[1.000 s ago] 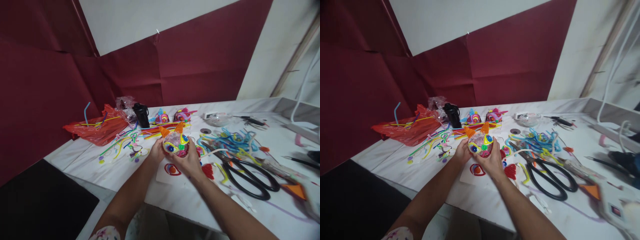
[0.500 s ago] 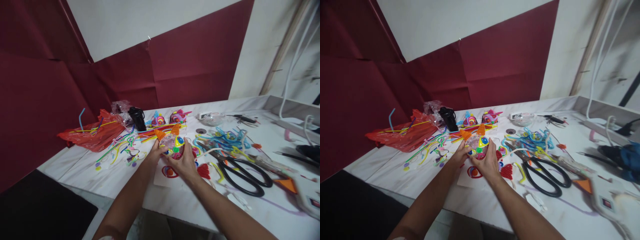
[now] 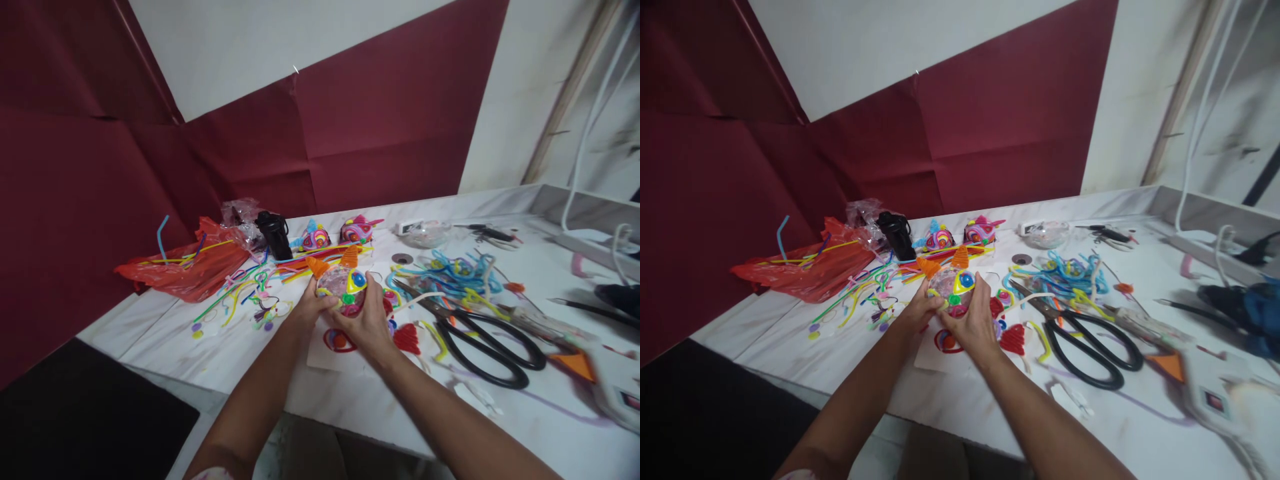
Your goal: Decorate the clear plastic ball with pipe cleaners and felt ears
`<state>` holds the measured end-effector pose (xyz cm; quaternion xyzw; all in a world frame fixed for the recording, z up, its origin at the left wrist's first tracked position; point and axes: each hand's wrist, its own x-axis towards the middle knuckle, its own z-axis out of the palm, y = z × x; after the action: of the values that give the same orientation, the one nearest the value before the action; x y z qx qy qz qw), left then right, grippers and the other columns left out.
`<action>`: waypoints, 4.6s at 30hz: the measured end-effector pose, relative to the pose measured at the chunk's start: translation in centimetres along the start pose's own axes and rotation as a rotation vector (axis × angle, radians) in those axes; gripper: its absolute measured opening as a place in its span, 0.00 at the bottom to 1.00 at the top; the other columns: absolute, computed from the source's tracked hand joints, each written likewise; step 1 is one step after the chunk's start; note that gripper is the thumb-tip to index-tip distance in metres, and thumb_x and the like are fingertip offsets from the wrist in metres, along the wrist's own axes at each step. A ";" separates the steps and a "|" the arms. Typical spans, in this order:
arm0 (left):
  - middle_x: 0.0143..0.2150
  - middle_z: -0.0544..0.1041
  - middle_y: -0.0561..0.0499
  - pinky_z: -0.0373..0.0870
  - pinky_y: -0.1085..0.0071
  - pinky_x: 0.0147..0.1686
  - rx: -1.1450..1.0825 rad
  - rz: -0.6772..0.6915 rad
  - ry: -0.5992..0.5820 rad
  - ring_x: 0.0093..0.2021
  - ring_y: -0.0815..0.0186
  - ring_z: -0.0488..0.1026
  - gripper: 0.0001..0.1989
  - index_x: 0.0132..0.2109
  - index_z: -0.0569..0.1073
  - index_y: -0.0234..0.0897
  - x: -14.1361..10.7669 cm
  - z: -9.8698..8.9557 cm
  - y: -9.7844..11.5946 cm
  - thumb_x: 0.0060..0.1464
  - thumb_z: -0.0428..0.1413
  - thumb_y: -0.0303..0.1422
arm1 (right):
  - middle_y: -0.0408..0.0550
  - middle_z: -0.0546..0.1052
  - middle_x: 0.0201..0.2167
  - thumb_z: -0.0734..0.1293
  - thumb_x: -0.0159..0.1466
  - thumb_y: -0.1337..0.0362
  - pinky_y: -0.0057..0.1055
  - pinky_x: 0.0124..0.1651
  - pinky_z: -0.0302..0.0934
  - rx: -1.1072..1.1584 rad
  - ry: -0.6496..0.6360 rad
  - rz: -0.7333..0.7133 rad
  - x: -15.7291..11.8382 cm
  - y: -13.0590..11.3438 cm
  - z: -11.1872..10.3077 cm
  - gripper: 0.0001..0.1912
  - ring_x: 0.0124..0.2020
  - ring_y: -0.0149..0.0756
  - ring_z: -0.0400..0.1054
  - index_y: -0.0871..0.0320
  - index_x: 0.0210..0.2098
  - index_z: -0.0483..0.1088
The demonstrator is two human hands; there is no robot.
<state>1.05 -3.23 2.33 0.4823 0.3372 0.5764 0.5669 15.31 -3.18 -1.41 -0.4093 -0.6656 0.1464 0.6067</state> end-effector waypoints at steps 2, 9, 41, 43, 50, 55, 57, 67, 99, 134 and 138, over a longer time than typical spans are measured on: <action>0.49 0.80 0.47 0.73 0.66 0.44 0.001 -0.013 0.011 0.45 0.59 0.79 0.51 0.68 0.58 0.45 0.0 -0.2 0.1 0.37 0.70 0.32 | 0.63 0.64 0.58 0.73 0.54 0.46 0.57 0.61 0.62 0.009 -0.005 0.006 0.0 0.2 0.1 0.54 0.61 0.57 0.61 0.59 0.70 0.46; 0.43 0.81 0.48 0.72 0.68 0.38 0.057 -0.080 -0.021 0.37 0.62 0.79 0.53 0.68 0.57 0.45 -0.1 -1.2 1.5 0.36 0.71 0.33 | 0.62 0.65 0.60 0.71 0.55 0.42 0.56 0.62 0.61 0.128 -0.119 0.128 0.1 0.0 -0.7 0.49 0.63 0.55 0.61 0.57 0.68 0.53; 0.54 0.79 0.42 0.70 0.63 0.47 0.114 -0.199 -0.076 0.49 0.54 0.77 0.43 0.61 0.69 0.41 -0.1 -2.5 1.2 0.35 0.72 0.29 | 0.57 0.73 0.48 0.64 0.63 0.50 0.52 0.51 0.66 0.071 -0.058 0.096 1.4 0.3 -2.6 0.25 0.51 0.50 0.69 0.57 0.54 0.67; 0.53 0.79 0.43 0.71 0.63 0.47 0.111 -0.205 -0.064 0.48 0.55 0.77 0.43 0.61 0.69 0.41 -0.1 -2.4 1.2 0.34 0.72 0.29 | 0.56 0.72 0.48 0.64 0.64 0.52 0.53 0.54 0.64 0.012 -0.033 -0.047 1.5 -0.2 -3.0 0.24 0.52 0.50 0.67 0.57 0.55 0.66; 0.53 0.78 0.45 0.72 0.65 0.45 0.096 -0.187 -0.075 0.45 0.59 0.77 0.39 0.58 0.71 0.43 -0.2 -2.5 1.0 0.37 0.71 0.29 | 0.62 0.68 0.56 0.71 0.59 0.49 0.54 0.58 0.61 -0.198 -0.166 -0.368 0.9 -1.0 -3.0 0.38 0.59 0.57 0.62 0.60 0.63 0.60; 0.52 0.78 0.45 0.72 0.65 0.45 0.113 -0.188 -0.080 0.46 0.59 0.77 0.40 0.59 0.70 0.41 0.0 -2.6 0.9 0.35 0.72 0.30 | 0.68 0.67 0.58 0.70 0.59 0.53 0.54 0.56 0.60 -0.360 -0.231 -0.440 0.5 -0.7 -2.3 0.39 0.59 0.61 0.60 0.65 0.64 0.59; 0.53 0.78 0.44 0.71 0.64 0.46 0.116 -0.183 -0.081 0.46 0.57 0.77 0.40 0.59 0.70 0.41 0.0 -2.6 0.8 0.35 0.72 0.30 | 0.69 0.67 0.59 0.69 0.60 0.55 0.54 0.55 0.60 -0.399 -0.250 -0.427 0.5 -0.7 -2.1 0.38 0.60 0.62 0.60 0.65 0.65 0.58; 0.50 0.80 0.45 0.69 0.55 0.52 -0.021 -0.158 -0.021 0.53 0.46 0.74 0.32 0.56 0.72 0.39 0.0 -2.1 0.9 0.43 0.69 0.38 | 0.68 0.67 0.58 0.68 0.60 0.57 0.54 0.55 0.61 -0.406 -0.255 -0.396 0.6 -0.6 -1.9 0.38 0.59 0.62 0.61 0.64 0.65 0.56; 0.46 0.82 0.47 0.71 0.59 0.52 -0.150 -0.145 0.033 0.50 0.54 0.78 0.18 0.50 0.74 0.39 1.2 -2.5 0.2 0.50 0.56 0.29 | 0.69 0.64 0.57 0.69 0.57 0.64 0.58 0.59 0.63 -0.244 -0.198 -0.484 0.6 -0.6 -2.1 0.41 0.58 0.61 0.60 0.67 0.66 0.53; 0.44 0.82 0.48 0.71 0.63 0.46 -0.217 -0.146 0.030 0.45 0.58 0.78 0.18 0.51 0.72 0.39 1.4 -3.2 -0.4 0.51 0.55 0.29 | 0.66 0.68 0.53 0.69 0.59 0.55 0.57 0.55 0.66 -0.229 -0.152 -0.379 0.6 -0.4 -1.7 0.39 0.54 0.60 0.64 0.64 0.65 0.55; 0.43 0.81 0.48 0.71 0.62 0.48 -0.220 -0.145 0.042 0.44 0.58 0.78 0.17 0.49 0.72 0.38 1.4 -3.0 -0.4 0.50 0.55 0.28 | 0.66 0.68 0.53 0.69 0.59 0.58 0.57 0.56 0.67 -0.224 -0.142 -0.370 0.7 -0.8 -1.9 0.39 0.55 0.62 0.65 0.63 0.65 0.54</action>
<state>-1.51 -1.34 1.28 0.3797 0.3177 0.5774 0.6492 16.82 -3.74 -0.02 -0.3338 -0.7823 -0.0136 0.5257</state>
